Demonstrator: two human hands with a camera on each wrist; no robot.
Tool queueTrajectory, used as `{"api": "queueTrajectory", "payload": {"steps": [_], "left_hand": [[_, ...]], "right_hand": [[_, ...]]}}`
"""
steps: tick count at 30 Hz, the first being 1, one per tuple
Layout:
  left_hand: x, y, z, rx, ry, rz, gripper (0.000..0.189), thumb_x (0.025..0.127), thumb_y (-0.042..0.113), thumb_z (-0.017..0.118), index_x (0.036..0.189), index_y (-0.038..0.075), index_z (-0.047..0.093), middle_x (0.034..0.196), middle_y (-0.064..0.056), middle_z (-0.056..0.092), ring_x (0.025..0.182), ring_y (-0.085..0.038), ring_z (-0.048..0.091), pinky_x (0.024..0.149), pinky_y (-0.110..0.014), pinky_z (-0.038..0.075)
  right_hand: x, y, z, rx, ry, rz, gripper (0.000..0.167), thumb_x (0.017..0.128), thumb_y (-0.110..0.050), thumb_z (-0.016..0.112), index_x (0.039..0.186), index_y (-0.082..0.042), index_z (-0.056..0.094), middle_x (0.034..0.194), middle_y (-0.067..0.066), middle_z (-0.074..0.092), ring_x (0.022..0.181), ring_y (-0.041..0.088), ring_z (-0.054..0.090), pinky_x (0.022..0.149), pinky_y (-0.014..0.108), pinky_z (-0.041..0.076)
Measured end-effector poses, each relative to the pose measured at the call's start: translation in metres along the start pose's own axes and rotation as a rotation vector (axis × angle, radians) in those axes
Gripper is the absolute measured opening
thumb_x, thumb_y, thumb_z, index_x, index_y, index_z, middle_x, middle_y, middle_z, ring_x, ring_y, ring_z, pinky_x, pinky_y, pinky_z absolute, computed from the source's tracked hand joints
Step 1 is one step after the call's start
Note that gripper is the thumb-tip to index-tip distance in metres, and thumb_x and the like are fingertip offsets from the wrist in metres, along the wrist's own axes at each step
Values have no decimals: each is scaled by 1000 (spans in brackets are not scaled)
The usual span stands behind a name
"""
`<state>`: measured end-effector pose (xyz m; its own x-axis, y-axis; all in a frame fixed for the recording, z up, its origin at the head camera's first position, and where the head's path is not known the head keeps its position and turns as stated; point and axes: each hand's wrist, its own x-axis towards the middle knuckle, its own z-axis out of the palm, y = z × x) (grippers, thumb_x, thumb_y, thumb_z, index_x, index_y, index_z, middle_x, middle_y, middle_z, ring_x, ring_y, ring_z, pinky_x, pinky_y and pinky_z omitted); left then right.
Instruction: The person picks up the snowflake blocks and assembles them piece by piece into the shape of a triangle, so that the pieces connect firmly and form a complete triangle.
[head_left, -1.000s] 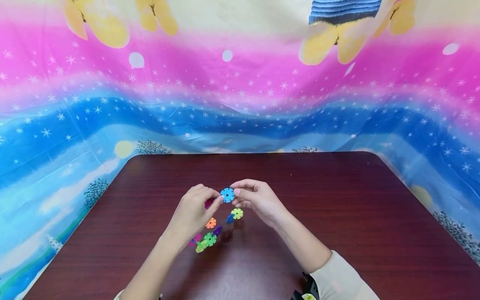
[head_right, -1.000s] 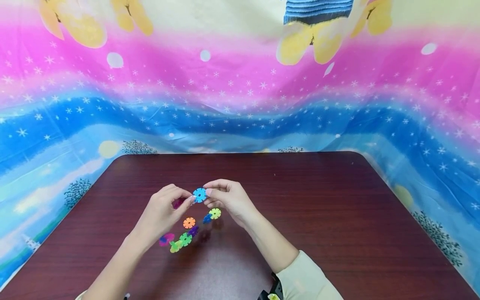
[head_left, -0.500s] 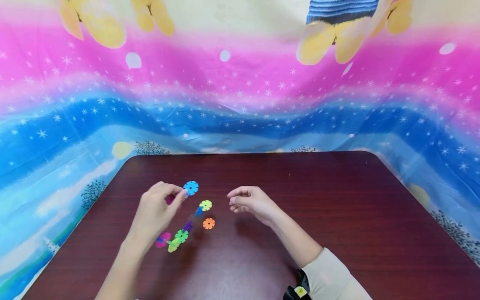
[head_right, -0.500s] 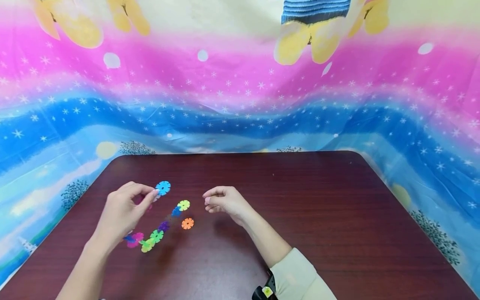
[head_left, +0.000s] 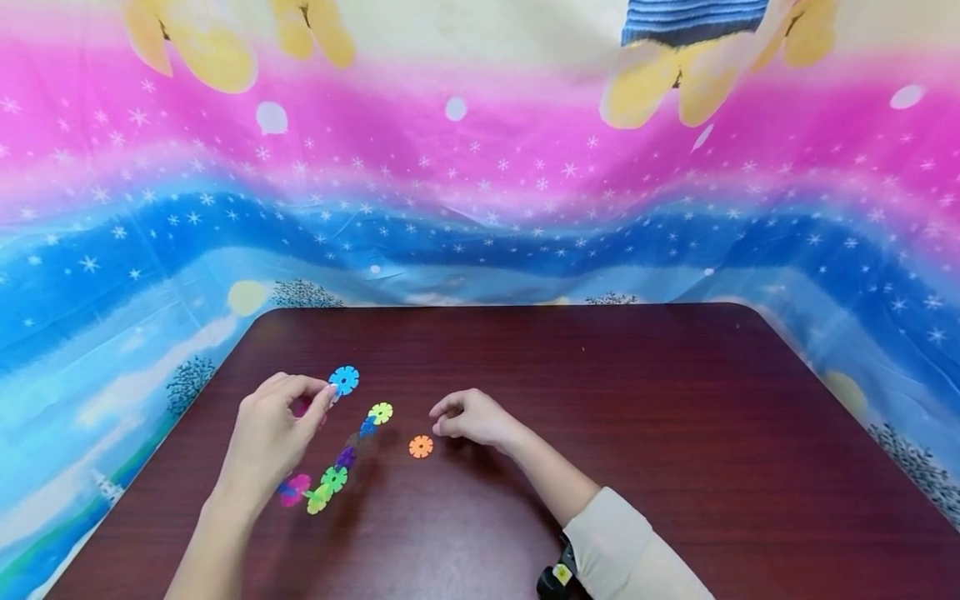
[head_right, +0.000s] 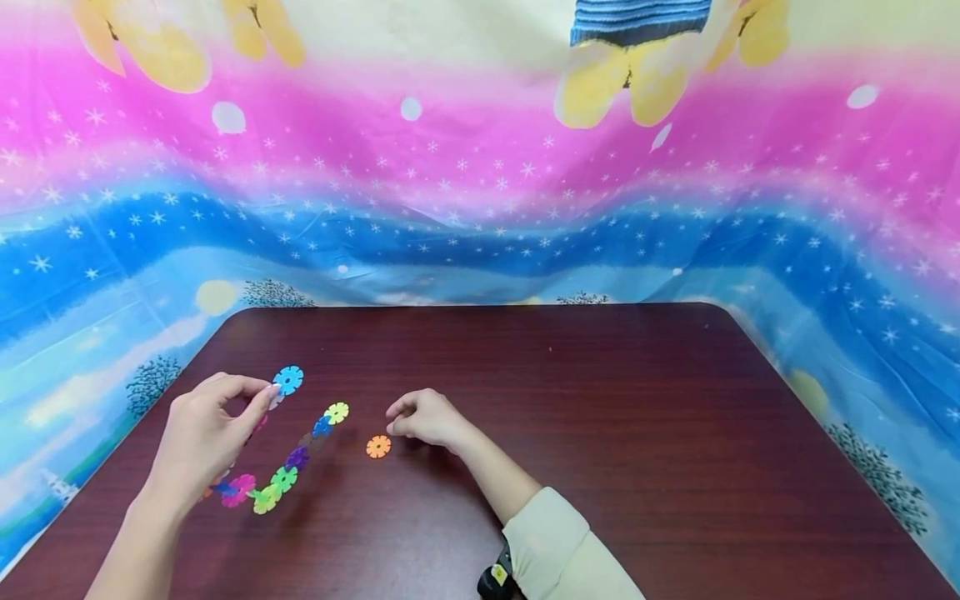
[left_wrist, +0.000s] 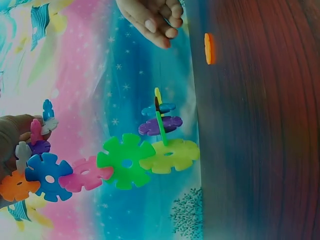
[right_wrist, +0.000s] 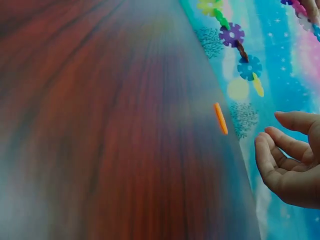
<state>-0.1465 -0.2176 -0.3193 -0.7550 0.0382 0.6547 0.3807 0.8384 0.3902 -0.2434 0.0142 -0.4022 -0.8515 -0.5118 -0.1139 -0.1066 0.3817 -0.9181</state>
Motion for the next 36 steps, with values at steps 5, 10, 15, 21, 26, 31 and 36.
{"api": "queueTrajectory", "payload": {"steps": [5, 10, 15, 21, 26, 31, 36], "left_hand": [[1, -3, 1, -3, 0, 2, 11, 74, 4, 76, 83, 3, 70, 66, 3, 57, 63, -13, 48, 48, -19, 40], [1, -3, 1, -12, 0, 1, 11, 75, 5, 76, 84, 3, 70, 67, 2, 57, 62, -13, 48, 47, -18, 40], [1, -3, 2, -11, 2, 0, 11, 74, 4, 76, 83, 3, 70, 67, 2, 57, 62, -13, 47, 47, -20, 40], [0, -4, 2, -17, 8, 6, 10, 74, 4, 76, 82, 3, 70, 66, 3, 57, 62, -12, 47, 48, -17, 38], [0, -2, 4, -26, 3, 12, 11, 74, 4, 76, 83, 3, 70, 67, 3, 57, 63, -11, 47, 48, -16, 39], [1, 0, 5, -37, -11, 10, 10, 75, 5, 76, 84, 3, 70, 67, 4, 56, 63, -10, 46, 47, -19, 41], [2, 2, 9, -47, -9, 21, 10, 75, 4, 76, 82, 4, 70, 67, 4, 56, 63, -10, 47, 47, -19, 40]], "right_hand": [[9, 1, 14, -123, -3, -14, 21, 75, -5, 71, 96, -2, 68, 74, -2, 65, 68, 10, 58, 64, 22, 44], [12, 1, 25, -298, 13, -35, 22, 68, -4, 76, 90, -7, 70, 69, -7, 59, 64, 5, 52, 62, 20, 42], [11, 2, 34, -463, 56, -71, 26, 65, -7, 80, 88, -9, 70, 67, -9, 54, 64, 5, 48, 63, 19, 41], [9, 2, 39, -562, 77, -82, 25, 63, -10, 82, 84, -11, 68, 67, -9, 52, 65, 6, 47, 64, 19, 40], [8, 2, 39, -554, 91, -90, 27, 62, -6, 82, 81, -12, 62, 68, -7, 51, 64, 7, 46, 62, 20, 40], [6, 4, 37, -518, 115, -105, 26, 65, 0, 77, 78, -12, 58, 68, -6, 53, 64, 7, 46, 62, 20, 40], [2, 7, 30, -416, 121, -141, 20, 70, 4, 70, 77, -11, 60, 66, -6, 56, 61, 6, 48, 61, 20, 42]]}}
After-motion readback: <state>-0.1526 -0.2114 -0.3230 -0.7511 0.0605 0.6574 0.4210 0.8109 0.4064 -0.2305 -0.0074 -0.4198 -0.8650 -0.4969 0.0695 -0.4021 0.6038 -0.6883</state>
